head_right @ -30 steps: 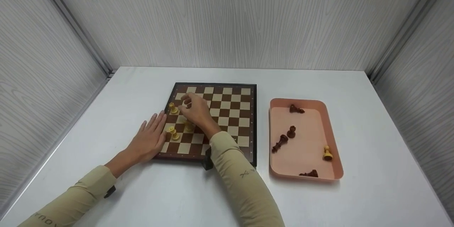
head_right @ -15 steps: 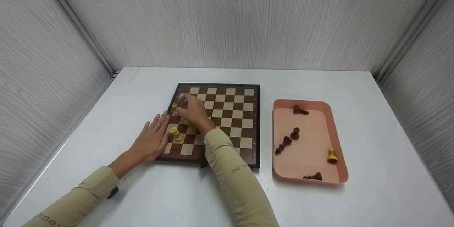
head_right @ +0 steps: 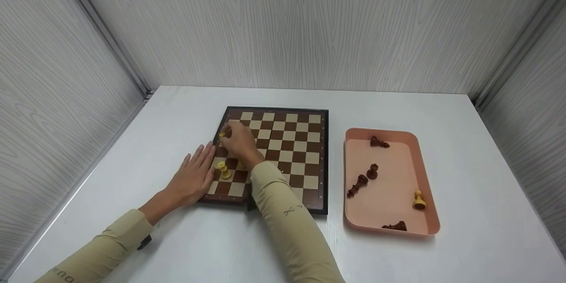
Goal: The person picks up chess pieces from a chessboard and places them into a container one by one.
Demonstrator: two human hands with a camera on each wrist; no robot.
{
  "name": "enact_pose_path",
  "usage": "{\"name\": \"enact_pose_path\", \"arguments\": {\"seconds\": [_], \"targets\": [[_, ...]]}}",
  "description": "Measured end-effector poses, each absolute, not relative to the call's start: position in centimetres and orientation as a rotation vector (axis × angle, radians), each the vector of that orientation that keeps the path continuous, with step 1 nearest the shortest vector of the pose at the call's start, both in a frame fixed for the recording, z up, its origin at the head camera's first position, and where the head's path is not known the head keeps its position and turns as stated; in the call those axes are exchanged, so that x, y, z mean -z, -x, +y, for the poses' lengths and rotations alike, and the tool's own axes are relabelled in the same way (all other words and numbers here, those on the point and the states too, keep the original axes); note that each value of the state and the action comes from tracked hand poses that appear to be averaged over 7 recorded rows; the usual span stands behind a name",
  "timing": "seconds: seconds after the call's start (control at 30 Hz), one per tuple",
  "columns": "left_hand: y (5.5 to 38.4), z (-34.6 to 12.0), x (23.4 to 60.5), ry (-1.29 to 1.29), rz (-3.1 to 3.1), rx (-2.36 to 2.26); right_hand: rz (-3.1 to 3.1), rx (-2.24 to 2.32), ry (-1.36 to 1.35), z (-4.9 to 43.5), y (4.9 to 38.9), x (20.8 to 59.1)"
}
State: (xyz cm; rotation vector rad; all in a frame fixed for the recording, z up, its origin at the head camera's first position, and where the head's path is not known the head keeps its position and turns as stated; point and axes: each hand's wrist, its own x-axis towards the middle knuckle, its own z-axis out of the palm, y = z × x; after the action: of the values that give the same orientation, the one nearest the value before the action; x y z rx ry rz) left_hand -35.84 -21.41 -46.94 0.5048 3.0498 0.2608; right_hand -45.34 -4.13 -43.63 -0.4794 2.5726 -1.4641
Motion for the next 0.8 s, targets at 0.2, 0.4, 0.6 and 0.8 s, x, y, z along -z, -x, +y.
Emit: {"name": "enact_pose_path", "arguments": {"seconds": [0.2, 0.4, 0.6, 0.8], "targets": [[35.9, -21.4, 47.2, -0.492, 3.042, -0.269, 2.588, 1.455, 0.475, -4.0, 45.6, 43.8], [36.1, -21.3, 47.4, -0.492, 3.038, -0.254, 2.597, 1.461, 0.484, -3.8, 45.7, 43.9], [36.2, -21.3, 47.5, -0.486, 3.042, -0.257, 2.589, 1.494, 0.53, -3.5, 45.8, 43.8], [36.1, -21.6, 47.5, -0.504, 3.048, -0.28, 2.621, 1.506, 0.562, -3.0, 45.9, 43.5]]}}
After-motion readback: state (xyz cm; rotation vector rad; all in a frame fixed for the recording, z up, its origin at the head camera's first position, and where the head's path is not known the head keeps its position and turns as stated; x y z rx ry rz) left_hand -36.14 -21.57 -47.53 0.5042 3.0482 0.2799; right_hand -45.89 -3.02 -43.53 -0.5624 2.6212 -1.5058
